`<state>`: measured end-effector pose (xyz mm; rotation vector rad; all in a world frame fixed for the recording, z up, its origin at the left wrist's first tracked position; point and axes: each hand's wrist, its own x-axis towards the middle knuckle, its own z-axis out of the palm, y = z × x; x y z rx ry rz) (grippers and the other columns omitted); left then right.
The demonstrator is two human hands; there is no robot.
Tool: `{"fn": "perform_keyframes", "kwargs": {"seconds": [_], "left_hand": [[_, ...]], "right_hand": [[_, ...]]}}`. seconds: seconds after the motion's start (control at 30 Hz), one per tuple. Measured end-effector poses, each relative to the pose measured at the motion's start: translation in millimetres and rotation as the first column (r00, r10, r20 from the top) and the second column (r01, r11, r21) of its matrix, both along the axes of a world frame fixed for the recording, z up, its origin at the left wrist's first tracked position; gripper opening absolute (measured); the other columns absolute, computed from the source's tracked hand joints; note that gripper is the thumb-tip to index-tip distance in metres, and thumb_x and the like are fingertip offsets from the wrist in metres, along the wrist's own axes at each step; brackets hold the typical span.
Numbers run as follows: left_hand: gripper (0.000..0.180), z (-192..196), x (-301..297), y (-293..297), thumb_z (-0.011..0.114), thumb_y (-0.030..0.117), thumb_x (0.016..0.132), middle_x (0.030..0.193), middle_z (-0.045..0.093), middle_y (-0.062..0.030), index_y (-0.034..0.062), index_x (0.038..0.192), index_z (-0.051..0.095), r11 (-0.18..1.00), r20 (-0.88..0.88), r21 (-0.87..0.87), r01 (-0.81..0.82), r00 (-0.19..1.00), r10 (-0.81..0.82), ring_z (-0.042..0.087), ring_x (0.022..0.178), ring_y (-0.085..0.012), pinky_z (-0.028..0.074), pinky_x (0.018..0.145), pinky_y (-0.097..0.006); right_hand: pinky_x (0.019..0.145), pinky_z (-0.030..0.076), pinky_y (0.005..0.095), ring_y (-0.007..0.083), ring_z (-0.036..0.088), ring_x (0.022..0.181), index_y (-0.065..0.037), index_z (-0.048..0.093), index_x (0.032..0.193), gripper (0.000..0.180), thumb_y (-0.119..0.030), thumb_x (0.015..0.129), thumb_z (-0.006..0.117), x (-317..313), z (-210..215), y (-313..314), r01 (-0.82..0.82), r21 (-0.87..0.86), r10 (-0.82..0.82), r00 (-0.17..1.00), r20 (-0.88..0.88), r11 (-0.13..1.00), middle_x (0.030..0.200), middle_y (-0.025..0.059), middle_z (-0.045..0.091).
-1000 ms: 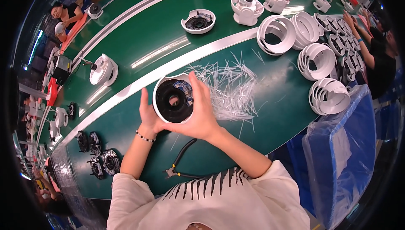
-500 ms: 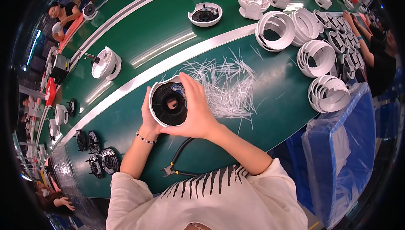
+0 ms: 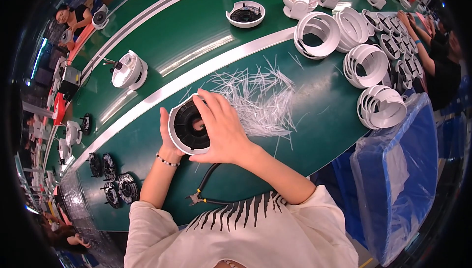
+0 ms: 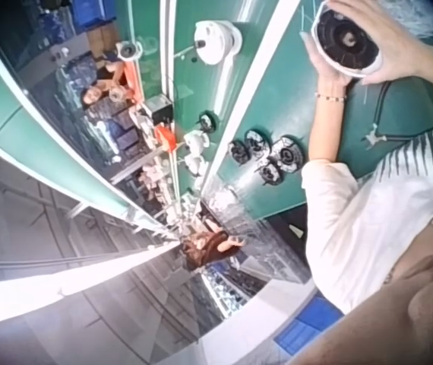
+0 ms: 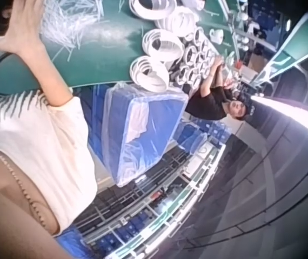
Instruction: Assembling security camera components on a production line using pliers.
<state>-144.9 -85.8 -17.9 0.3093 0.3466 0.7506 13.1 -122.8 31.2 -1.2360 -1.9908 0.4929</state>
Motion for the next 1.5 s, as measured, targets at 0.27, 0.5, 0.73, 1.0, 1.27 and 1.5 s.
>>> {"fn": "perform_keyframes", "kwargs": {"seconds": [0.27, 0.5, 0.73, 1.0, 1.27, 1.5], "left_hand": [[0.066, 20.1, 20.9, -5.2, 0.052, 0.034, 0.069, 0.117, 0.048, -0.0138, 0.0032, 0.125, 0.035, 0.989, 0.012, 0.066, -0.135, 0.991, 0.135, 0.049, 0.105, -0.0259, 0.038, 0.093, -0.038], [0.056, 18.6, 12.6, 14.0, 0.032, 0.046, 0.082, 0.112, 0.052, -0.0155, 0.0026, 0.115, 0.045, 0.985, -0.064, -0.017, -0.170, 0.984, 0.169, 0.053, 0.099, -0.0260, 0.044, 0.087, -0.039], [0.039, 8.2, -7.4, 23.9, 0.031, 0.025, 0.090, 0.106, 0.055, -0.0142, -0.0028, 0.112, 0.047, 0.988, -0.386, 0.150, -0.021, 0.919, 0.078, 0.056, 0.095, -0.0202, 0.045, 0.084, -0.032], [0.040, -4.9, 7.3, 63.1, 0.036, 0.035, 0.087, 0.106, 0.056, -0.0102, 0.0044, 0.109, 0.049, 0.978, -0.461, 0.022, -0.208, 0.866, 0.195, 0.055, 0.096, -0.0227, 0.044, 0.085, -0.040], [0.038, -18.2, -4.7, 184.3, 0.030, 0.028, 0.092, 0.120, 0.045, -0.0146, -0.0008, 0.115, 0.040, 0.914, -0.450, 0.151, -0.377, 0.797, 0.403, 0.043, 0.112, -0.0273, 0.034, 0.095, -0.047], [0.031, -47.5, 16.0, 220.3, 0.039, 0.024, 0.091, 0.117, 0.047, -0.0101, 0.0030, 0.113, 0.043, 0.741, -0.324, 0.085, -0.666, 0.685, 0.653, 0.046, 0.109, -0.0212, 0.034, 0.095, -0.040]], "right_hand": [[0.090, 0.029, 0.0493, 0.0408, 0.031, 0.115, 0.000, 0.029, 0.123, 0.101, -0.041, 0.044, 0.076, -9.2, -17.8, -6.0, 0.215, 0.153, -0.211, 0.976, -0.043, 0.964, 0.128, 0.0225, 0.029], [0.095, 0.025, 0.0498, 0.0374, 0.035, 0.115, -0.007, 0.049, 0.110, 0.062, -0.017, 0.055, 0.073, -0.1, -29.0, -2.0, 0.132, 0.287, -0.134, 0.991, -0.014, 0.949, 0.121, 0.0130, 0.042], [0.092, 0.032, 0.0431, 0.0233, 0.053, 0.095, -0.010, 0.060, 0.082, 0.021, -0.004, 0.062, 0.058, 19.8, -18.8, 3.3, -0.100, 0.452, 0.074, 0.995, 0.074, 0.886, 0.094, 0.0020, 0.059], [0.095, 0.028, 0.0466, 0.0361, 0.035, 0.115, -0.004, 0.040, 0.118, 0.061, -0.011, 0.063, 0.066, 17.7, -21.7, -5.2, 0.073, 0.305, -0.079, 0.997, 0.007, 0.950, 0.128, 0.0160, 0.035], [0.097, 0.019, 0.0557, 0.0349, 0.021, 0.124, -0.007, 0.026, 0.130, 0.084, -0.037, 0.064, 0.069, -2.6, -25.8, -78.1, -0.494, -0.342, 0.594, 0.732, 0.334, 0.800, 0.134, 0.0158, 0.023], [0.097, 0.018, 0.0565, 0.0359, 0.020, 0.125, -0.004, 0.023, 0.130, 0.094, -0.032, 0.056, 0.073, -6.7, -18.1, -82.1, -0.516, -0.421, 0.663, 0.635, 0.396, 0.746, 0.135, 0.0173, 0.022]]}}
